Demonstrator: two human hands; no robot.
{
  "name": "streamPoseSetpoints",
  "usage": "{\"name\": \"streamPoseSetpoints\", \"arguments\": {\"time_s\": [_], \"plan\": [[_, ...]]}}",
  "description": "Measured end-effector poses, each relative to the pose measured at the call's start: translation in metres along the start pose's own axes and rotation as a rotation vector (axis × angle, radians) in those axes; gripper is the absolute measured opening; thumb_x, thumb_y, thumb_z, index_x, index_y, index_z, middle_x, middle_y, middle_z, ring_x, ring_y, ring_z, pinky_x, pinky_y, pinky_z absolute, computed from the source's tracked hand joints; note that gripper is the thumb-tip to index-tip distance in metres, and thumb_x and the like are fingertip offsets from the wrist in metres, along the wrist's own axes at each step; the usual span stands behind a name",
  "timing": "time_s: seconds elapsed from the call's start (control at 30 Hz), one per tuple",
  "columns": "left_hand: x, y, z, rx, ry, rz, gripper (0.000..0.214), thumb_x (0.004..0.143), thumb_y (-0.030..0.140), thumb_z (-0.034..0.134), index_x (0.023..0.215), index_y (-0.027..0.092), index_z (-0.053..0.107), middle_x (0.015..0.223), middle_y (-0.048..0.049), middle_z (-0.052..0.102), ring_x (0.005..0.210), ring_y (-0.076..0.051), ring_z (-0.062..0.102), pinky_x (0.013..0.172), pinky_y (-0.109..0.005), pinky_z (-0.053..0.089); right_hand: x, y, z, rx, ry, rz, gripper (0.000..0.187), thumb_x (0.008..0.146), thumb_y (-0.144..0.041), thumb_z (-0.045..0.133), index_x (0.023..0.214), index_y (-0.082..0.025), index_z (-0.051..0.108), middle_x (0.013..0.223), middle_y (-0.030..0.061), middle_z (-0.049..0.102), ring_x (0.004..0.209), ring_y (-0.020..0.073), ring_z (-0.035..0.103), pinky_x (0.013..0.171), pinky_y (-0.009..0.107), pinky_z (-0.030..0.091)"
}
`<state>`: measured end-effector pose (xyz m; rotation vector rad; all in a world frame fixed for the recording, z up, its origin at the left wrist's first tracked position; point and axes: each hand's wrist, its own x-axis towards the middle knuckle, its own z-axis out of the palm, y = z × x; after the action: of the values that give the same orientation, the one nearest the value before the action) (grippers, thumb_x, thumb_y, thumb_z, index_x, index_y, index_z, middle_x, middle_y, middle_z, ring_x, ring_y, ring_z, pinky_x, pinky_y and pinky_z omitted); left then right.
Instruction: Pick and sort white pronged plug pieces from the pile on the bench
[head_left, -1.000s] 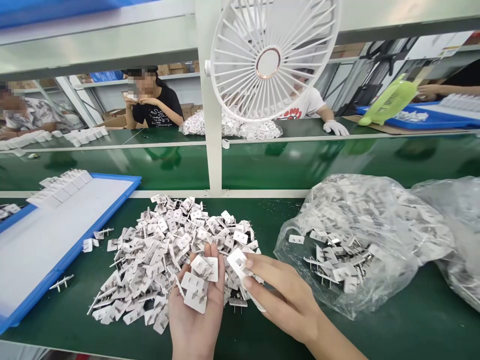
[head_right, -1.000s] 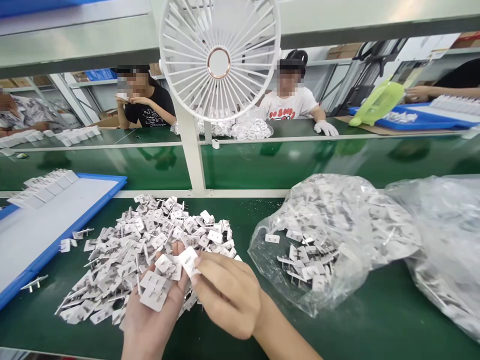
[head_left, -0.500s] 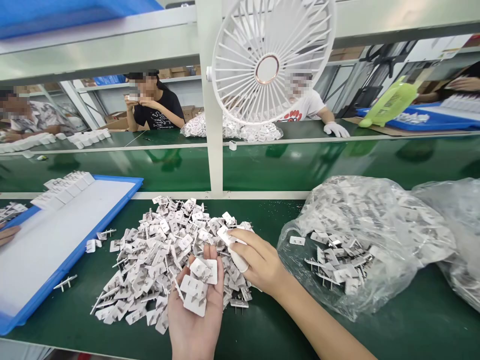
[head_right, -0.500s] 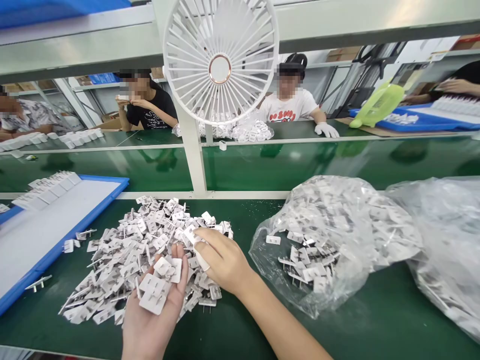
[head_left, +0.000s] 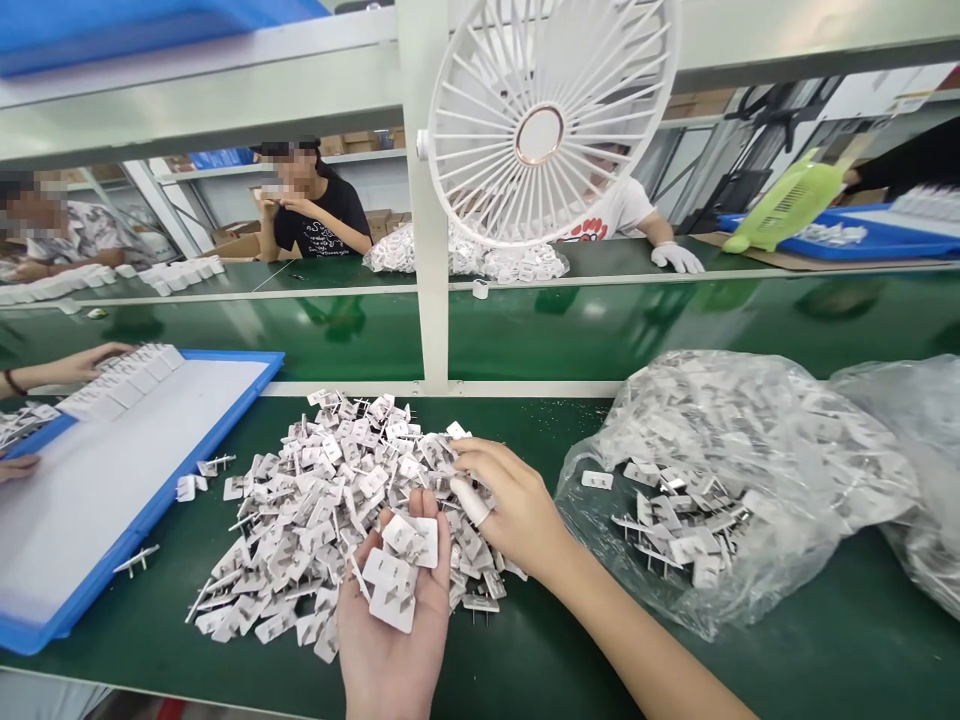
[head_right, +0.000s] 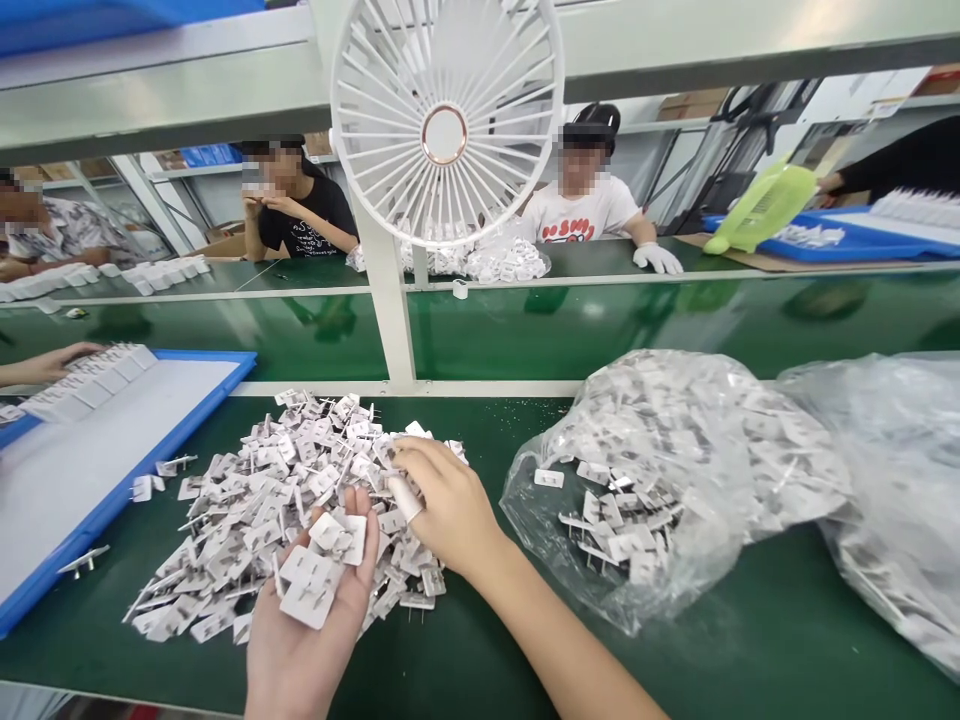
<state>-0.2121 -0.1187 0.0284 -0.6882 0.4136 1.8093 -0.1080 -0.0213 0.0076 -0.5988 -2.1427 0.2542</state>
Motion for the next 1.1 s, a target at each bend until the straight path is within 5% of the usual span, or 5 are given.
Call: {"name": "streamPoseSetpoints", "arguments": {"time_s": [0.37,0.57,0.77,0.93,1.1], "plan": [[0.0,-0.003,0.002,0.148,-0.047,0.059,0.042,0.081,0.017,0.035,0.121,0.011,0.04,0.12,-0.022,0.049,0.109,-0.03,0.048,0.08,-0.042,0.049,0.014,-0.042,-0.022,0.201,-0.426,0.324,0.014,0.079,-0.021,0.055,0.068,-0.02,0.047,0.115,0.0017,0.049,0.114,0.0204,0.035,0.089,0.038,0.038],[0.003,-0.001,-0.004,0.385,-0.065,0.131,0.036,0.08,0.014,0.037,0.114,0.017,0.048,0.11,-0.0119,0.058,0.105,-0.022,0.052,0.082,-0.036,0.048,0.01,-0.045,-0.02,0.285,-0.447,0.371,0.017,0.076,-0.013,0.056,0.066,-0.019,0.044,0.114,-0.0002,0.047,0.111,0.0179,0.036,0.091,0.035,0.037],[0.006,0.004,-0.01,0.504,-0.057,0.184,0.029,0.079,0.017,0.039,0.104,0.018,0.054,0.102,-0.0094,0.061,0.106,-0.023,0.052,0.08,-0.035,0.049,0.011,-0.047,-0.027,0.331,-0.517,0.33,0.01,0.084,-0.015,0.047,0.076,-0.021,0.047,0.111,-0.0002,0.049,0.108,0.0157,0.039,0.088,0.031,0.039],[0.009,0.005,-0.019,0.577,-0.049,0.265,0.023,0.075,0.018,0.047,0.096,0.021,0.057,0.101,-0.006,0.062,0.109,-0.024,0.049,0.081,-0.033,0.048,0.011,-0.049,-0.022,0.308,-0.493,0.381,0.014,0.077,-0.01,0.054,0.069,-0.019,0.046,0.104,-0.0004,0.051,0.103,0.017,0.041,0.084,0.031,0.04],[0.011,0.004,-0.023,0.622,-0.002,0.29,0.021,0.074,0.019,0.048,0.093,0.021,0.057,0.094,-0.0063,0.063,0.105,-0.023,0.051,0.079,-0.03,0.05,0.01,-0.052,-0.022,0.331,-0.504,0.397,0.023,0.076,0.002,0.042,0.078,-0.02,0.051,0.098,0.0,0.052,0.1,0.0157,0.042,0.084,0.031,0.039]]}}
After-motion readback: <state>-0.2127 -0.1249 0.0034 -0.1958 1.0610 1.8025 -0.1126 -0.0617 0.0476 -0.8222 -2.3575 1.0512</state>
